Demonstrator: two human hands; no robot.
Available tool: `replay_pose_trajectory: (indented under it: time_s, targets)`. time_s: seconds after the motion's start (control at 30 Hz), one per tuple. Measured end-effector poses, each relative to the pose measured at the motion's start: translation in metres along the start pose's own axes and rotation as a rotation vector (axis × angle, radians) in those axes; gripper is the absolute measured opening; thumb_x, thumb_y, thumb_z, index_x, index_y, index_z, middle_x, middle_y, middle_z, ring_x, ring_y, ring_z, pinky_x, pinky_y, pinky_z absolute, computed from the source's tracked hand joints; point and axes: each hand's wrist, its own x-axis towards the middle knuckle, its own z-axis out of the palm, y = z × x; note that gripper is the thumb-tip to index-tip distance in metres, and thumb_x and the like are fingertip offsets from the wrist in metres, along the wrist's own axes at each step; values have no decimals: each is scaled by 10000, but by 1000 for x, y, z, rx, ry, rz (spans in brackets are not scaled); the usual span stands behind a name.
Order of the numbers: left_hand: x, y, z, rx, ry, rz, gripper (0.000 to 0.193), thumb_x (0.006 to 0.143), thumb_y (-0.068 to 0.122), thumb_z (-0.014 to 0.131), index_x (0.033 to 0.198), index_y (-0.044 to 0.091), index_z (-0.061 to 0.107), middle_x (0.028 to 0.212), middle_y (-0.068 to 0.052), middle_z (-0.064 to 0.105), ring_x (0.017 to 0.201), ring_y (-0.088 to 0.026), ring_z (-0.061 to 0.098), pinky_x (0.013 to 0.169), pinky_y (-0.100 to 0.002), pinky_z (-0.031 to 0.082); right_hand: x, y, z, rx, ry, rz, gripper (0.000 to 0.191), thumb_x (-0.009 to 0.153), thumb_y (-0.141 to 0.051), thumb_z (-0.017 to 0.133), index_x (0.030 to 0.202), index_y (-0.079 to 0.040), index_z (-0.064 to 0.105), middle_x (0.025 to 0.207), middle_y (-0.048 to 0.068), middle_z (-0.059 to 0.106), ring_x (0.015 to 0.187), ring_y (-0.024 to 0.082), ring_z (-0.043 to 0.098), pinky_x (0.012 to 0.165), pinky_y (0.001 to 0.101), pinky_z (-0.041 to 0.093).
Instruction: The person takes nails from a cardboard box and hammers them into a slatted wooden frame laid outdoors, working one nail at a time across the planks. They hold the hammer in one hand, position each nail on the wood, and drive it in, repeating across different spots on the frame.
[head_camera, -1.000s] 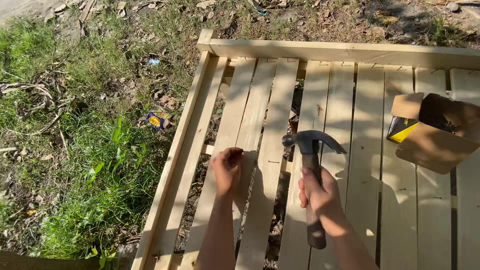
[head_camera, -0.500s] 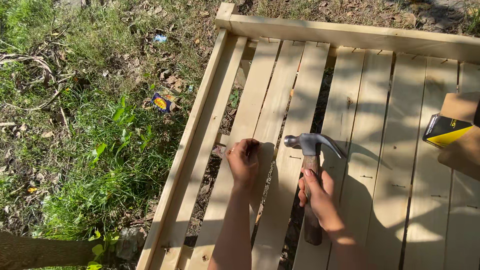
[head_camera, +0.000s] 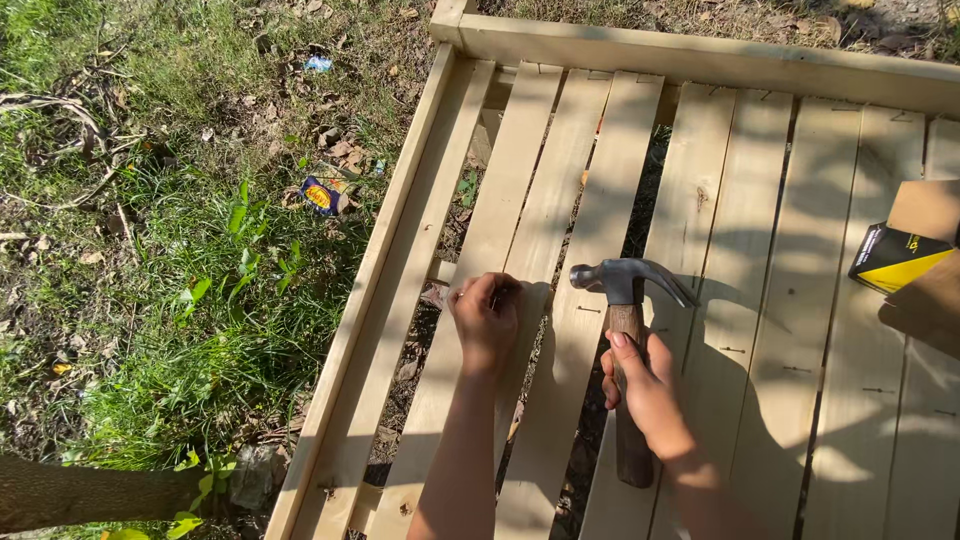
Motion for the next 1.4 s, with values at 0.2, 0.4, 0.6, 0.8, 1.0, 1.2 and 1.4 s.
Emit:
replay_pose_trajectory:
  time_s: [0.2,0.4,0.6,0.8,1.0,1.2,1.4]
  targets:
    - [-1,-4,7,-320,-54,-213,375,816,3,740,1116,76,528,864,-16,749,809,-145,736,849,-343,479,-9,-30,9,-240,-3,-121,338,988,-342,608,1048,-14,552,700,45,574,444,128,514,402,321,440]
    - [-2,-14,14,-267,-48,-183,450,783,-61,704,1151,47,470,829,-46,738,779,-145,732,873,-314,483,-28,-57,33,-745,-33,-466,301,946,-304,653,1084,-45,588,699,154,676,607,338,664,526,428,516]
    - [0,-9,11,-67,-5,-74,461,749,-35,718,1135,75,491,781,-43,753,739,-160,712,947,-337,366,-26,-67,69,-918,-53,-507,303,946,-311,667,993,-34,551,791,216,696,753,459,681,605,511,520]
    - [0,-5,7,-327,-23,-162,532,744,62,769,1178,54,461,908,-57,736,830,-184,711,897,-360,446,-39,-81,61,-890,-66,-468,316,947,-320,630,1063,-37,549,764,217,698,719,446,682,605,509,521]
    - [-3,-22,10,-584,264,-85,640,733,-37,476,1365,24,399,1265,-141,479,1190,-248,535,1135,-388,397,-26,-87,75,-1069,-43,-504,331,987,-343,630,1027,-27,536,777,233,692,768,472,668,640,542,494]
    - [-4,-39,21,-789,368,-146,631,739,-52,378,1365,19,358,1303,-150,458,1215,-263,540,1169,-414,416,-40,-98,65,-900,-99,-482,346,944,-340,604,1119,-48,541,757,216,697,724,445,693,625,517,532]
    - [-3,-35,15,-802,424,-186,591,765,-45,376,1352,16,357,1279,-154,479,1215,-268,551,1172,-422,421,-24,-87,66,-1080,-43,-570,349,951,-339,638,1110,-40,555,792,225,697,743,468,675,625,546,506]
